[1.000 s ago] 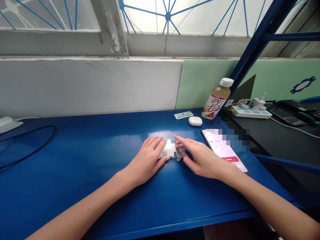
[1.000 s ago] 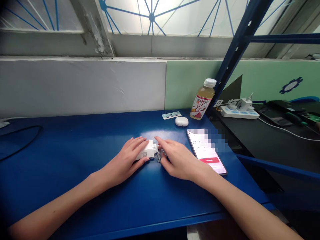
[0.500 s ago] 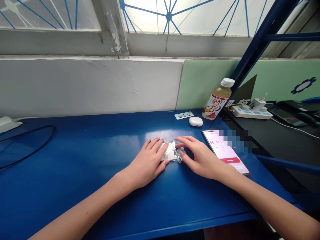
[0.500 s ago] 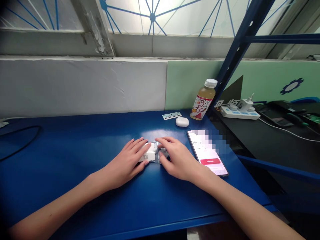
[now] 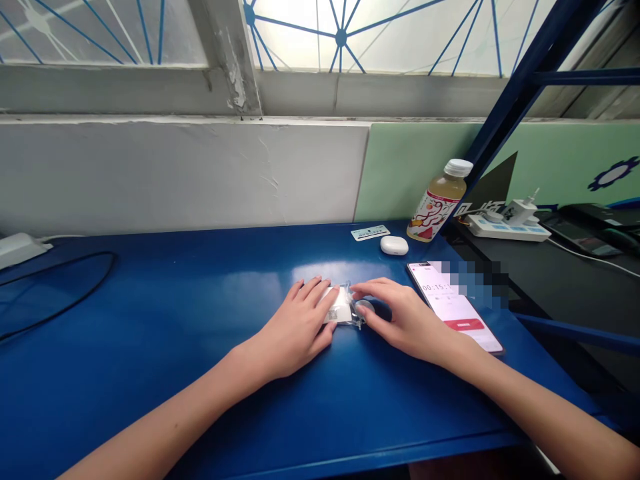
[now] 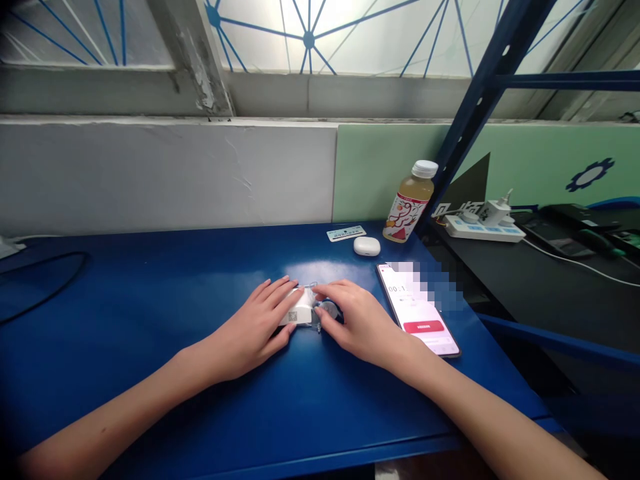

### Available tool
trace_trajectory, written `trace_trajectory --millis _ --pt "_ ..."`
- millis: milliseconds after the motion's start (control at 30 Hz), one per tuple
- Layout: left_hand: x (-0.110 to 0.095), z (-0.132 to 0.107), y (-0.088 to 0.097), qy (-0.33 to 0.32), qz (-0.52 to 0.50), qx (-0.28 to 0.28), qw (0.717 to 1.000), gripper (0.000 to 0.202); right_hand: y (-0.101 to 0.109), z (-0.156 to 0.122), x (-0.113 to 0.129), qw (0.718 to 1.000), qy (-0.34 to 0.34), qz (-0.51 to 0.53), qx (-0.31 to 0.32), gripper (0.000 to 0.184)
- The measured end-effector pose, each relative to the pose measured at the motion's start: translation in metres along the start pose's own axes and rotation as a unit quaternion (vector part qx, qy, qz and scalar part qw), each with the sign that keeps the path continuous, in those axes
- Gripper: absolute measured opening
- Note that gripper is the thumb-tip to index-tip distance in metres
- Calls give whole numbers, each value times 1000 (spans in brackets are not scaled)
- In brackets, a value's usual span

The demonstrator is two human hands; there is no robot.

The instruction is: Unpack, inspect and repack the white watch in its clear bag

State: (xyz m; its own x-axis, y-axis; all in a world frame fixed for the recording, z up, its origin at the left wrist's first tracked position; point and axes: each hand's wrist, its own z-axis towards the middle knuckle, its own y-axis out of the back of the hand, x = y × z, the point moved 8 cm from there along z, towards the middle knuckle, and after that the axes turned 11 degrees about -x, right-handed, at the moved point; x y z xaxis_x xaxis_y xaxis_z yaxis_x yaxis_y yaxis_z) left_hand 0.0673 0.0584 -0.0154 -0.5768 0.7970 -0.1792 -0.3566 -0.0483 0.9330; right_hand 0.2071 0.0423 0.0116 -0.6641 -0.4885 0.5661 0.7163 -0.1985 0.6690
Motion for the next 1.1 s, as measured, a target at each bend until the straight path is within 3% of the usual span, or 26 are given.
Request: trace_trajectory --millis 400,567,833,1100 --pt "3 -1 0 8 -17 9 1000 52 -8 -3 8 995 84 -38 24 20" --pt "2 -1 0 1 -15 -1 1000 52 -10 -3 14 993 102 -51 40 24" --pt "1 -1 -2 1 -2 7 1000 53 -9 -4 8 995 80 -39 41 27" --pt "9 -3 -3 19 -9 54 998 55 -12 -4 14 994 90 -39 49 31"
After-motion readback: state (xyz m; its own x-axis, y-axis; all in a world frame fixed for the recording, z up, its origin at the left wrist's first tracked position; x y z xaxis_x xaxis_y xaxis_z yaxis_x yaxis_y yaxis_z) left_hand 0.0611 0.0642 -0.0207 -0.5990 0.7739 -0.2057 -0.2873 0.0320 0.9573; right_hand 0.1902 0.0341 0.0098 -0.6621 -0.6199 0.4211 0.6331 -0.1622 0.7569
